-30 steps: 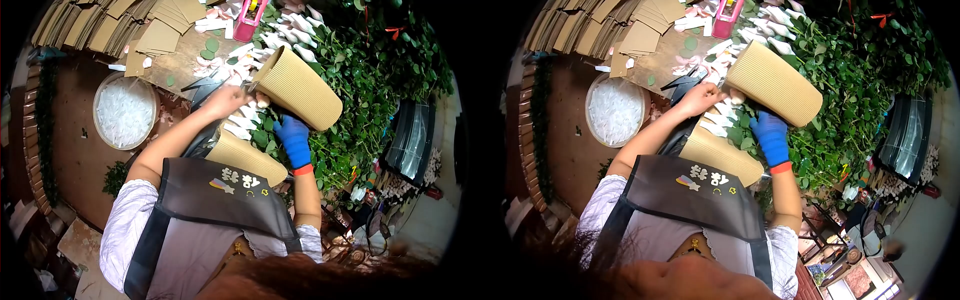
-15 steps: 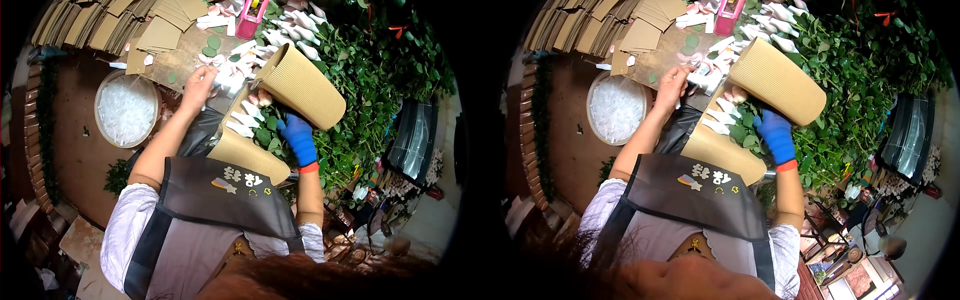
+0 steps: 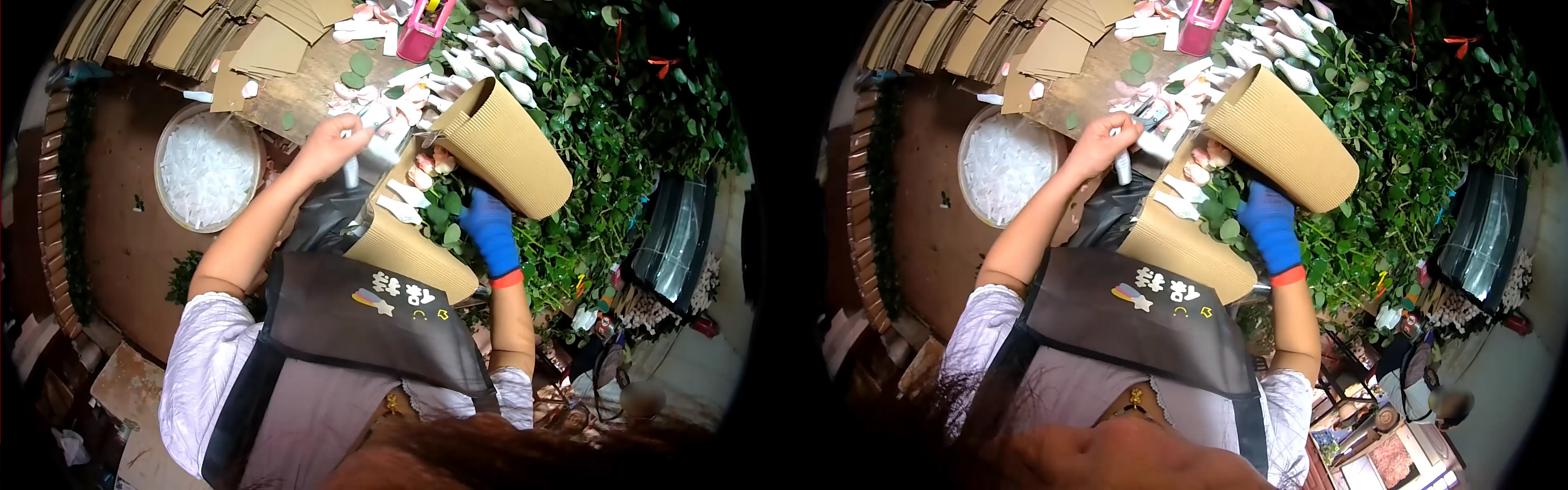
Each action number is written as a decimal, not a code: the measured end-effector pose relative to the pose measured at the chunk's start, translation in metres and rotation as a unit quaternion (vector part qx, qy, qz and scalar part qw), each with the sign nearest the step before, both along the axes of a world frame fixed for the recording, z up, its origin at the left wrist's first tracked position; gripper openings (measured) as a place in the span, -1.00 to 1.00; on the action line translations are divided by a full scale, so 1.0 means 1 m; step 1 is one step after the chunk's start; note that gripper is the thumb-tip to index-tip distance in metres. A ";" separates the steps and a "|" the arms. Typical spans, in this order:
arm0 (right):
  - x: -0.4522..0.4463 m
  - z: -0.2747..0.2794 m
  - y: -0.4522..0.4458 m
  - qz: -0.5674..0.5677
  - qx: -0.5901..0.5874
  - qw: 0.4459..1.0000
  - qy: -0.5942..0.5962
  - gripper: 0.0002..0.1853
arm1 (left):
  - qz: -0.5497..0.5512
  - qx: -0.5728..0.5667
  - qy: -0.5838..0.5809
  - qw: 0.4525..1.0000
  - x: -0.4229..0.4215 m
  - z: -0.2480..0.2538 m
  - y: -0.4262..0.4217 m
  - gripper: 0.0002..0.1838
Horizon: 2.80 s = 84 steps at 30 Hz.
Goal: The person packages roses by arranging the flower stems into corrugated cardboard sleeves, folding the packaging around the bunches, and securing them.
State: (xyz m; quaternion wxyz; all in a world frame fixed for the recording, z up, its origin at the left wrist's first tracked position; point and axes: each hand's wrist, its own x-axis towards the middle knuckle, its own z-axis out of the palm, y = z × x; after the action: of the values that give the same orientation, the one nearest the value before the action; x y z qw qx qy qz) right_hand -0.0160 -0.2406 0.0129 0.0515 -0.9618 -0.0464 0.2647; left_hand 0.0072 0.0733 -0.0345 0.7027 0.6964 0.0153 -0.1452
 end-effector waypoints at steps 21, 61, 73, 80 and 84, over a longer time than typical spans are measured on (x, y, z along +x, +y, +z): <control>-0.016 0.015 0.023 0.100 -0.058 0.993 -0.015 0.20 | -0.265 0.212 -0.072 0.938 -0.024 0.014 -0.011 -0.49; -0.053 0.031 -0.010 -0.125 0.440 0.861 -0.225 -0.66 | -0.074 0.029 -0.265 0.961 -0.030 0.109 -0.099 -0.76; -0.042 0.039 0.003 -0.046 0.235 0.934 -0.264 -0.62 | -0.102 -0.014 -0.178 0.979 -0.030 0.094 -0.101 -0.79; -0.031 0.068 0.009 0.004 0.144 0.964 -0.223 -0.56 | 0.138 -0.021 -0.043 0.989 -0.021 0.067 -0.038 -0.68; -0.038 0.072 0.013 0.069 0.240 0.959 -0.134 -0.67 | 0.089 0.178 -0.090 0.976 -0.033 0.023 -0.008 -0.69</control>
State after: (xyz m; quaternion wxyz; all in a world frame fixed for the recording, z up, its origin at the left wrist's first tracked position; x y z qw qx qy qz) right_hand -0.0537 -0.2279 0.0849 0.2561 -0.9422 -0.1812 0.1172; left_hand -0.0256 0.0657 -0.0118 0.5761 0.8164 0.0395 -0.0132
